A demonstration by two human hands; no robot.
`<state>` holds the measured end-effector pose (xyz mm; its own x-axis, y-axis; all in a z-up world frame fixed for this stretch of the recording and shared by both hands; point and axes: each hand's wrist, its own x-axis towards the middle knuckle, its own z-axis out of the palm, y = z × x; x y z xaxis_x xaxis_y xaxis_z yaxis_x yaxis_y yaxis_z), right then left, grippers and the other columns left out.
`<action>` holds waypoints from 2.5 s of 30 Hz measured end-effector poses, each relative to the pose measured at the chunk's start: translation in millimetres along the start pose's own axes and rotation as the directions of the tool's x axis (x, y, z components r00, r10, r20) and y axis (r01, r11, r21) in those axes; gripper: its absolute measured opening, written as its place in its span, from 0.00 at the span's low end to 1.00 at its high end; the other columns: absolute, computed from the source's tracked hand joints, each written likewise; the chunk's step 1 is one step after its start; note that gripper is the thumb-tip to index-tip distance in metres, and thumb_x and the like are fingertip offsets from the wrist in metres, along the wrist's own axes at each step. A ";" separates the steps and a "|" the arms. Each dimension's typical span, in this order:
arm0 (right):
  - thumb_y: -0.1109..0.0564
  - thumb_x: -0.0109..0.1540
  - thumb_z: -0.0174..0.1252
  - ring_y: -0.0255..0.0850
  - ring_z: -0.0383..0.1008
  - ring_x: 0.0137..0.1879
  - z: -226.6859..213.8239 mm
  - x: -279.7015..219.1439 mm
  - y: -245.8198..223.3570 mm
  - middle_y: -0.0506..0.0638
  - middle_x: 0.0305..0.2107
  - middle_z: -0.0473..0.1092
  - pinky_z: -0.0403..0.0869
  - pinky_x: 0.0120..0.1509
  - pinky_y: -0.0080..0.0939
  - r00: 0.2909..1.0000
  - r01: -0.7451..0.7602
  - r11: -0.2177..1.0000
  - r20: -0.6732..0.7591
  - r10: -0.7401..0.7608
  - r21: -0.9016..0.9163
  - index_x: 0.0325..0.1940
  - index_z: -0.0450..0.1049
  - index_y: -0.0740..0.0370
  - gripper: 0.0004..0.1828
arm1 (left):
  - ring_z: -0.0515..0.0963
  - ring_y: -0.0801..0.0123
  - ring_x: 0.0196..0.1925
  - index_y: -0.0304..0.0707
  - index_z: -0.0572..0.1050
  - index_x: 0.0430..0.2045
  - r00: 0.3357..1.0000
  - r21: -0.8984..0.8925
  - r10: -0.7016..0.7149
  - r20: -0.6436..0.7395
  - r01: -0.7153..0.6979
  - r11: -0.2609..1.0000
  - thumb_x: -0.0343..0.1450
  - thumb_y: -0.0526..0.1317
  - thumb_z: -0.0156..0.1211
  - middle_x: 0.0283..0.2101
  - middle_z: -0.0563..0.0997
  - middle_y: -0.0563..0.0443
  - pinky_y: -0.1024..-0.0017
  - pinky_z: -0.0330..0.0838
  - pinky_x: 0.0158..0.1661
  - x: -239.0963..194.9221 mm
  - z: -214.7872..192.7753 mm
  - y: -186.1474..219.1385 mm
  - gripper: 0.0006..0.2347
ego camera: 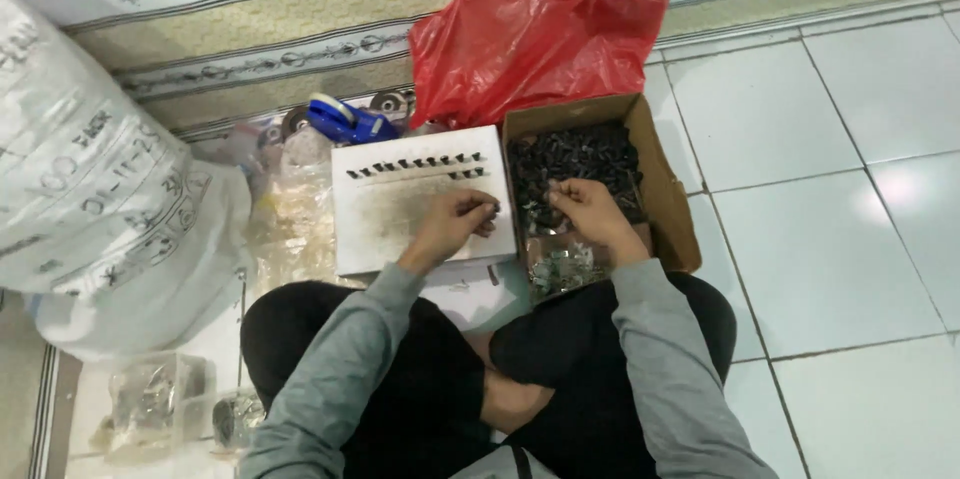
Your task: The person sits on the floor and repeatedly picks small black plastic pieces from a cardboard box, then places them into slots on a white board. The person continues this repetitive assembly process for the duration of the clip.
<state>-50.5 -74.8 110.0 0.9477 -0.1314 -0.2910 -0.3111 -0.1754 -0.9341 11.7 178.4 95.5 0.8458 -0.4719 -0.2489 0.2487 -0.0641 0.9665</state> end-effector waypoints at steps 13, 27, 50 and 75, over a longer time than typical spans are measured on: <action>0.64 0.69 0.56 0.41 0.74 0.36 184.2 -22.4 -43.0 0.57 0.26 0.74 0.77 0.45 0.43 0.926 0.360 0.912 0.042 -0.375 0.196 0.43 0.77 0.71 0.06 | 0.84 0.59 0.38 0.19 0.77 0.48 0.976 -0.357 0.103 -0.193 -0.168 0.919 0.74 0.29 0.59 0.39 0.82 0.33 0.65 0.85 0.40 -86.7 -100.8 17.1 0.11; 0.65 0.68 0.57 0.36 0.71 0.34 208.6 -34.9 -80.6 0.52 0.24 0.72 0.73 0.42 0.37 0.892 0.448 0.894 -0.066 -0.446 0.006 0.42 0.77 0.68 0.04 | 0.85 0.59 0.36 0.18 0.78 0.46 0.956 -0.390 0.204 -0.211 -0.273 0.879 0.73 0.28 0.60 0.36 0.82 0.29 0.66 0.86 0.37 -77.3 -96.7 10.2 0.09; 0.62 0.64 0.66 0.41 0.76 0.37 174.7 9.6 -20.7 0.58 0.32 0.75 0.75 0.43 0.41 0.941 0.304 0.937 -0.097 -0.323 -0.170 0.46 0.79 0.68 0.08 | 0.78 0.41 0.59 0.24 0.72 0.58 0.984 0.149 0.006 -0.176 0.021 0.989 0.75 0.35 0.54 0.55 0.78 0.24 0.51 0.76 0.55 -79.4 -78.3 18.9 0.17; 0.54 0.63 0.63 0.49 0.71 0.50 163.7 107.9 -22.0 0.48 0.37 0.69 0.66 0.54 0.47 0.827 0.429 0.202 0.292 -0.481 -0.880 0.42 0.79 0.51 0.04 | 0.76 0.30 0.60 0.13 0.69 0.59 0.994 0.342 -0.045 -0.101 0.077 0.937 0.73 0.34 0.50 0.55 0.76 0.16 0.43 0.74 0.53 -85.5 -80.8 45.0 0.21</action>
<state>70.4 74.6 65.2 0.9539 0.2611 0.1481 0.2806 -0.9508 -0.1311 -11.3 286.9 155.2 0.8772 -0.3772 -0.2971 0.1368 -0.3968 0.9076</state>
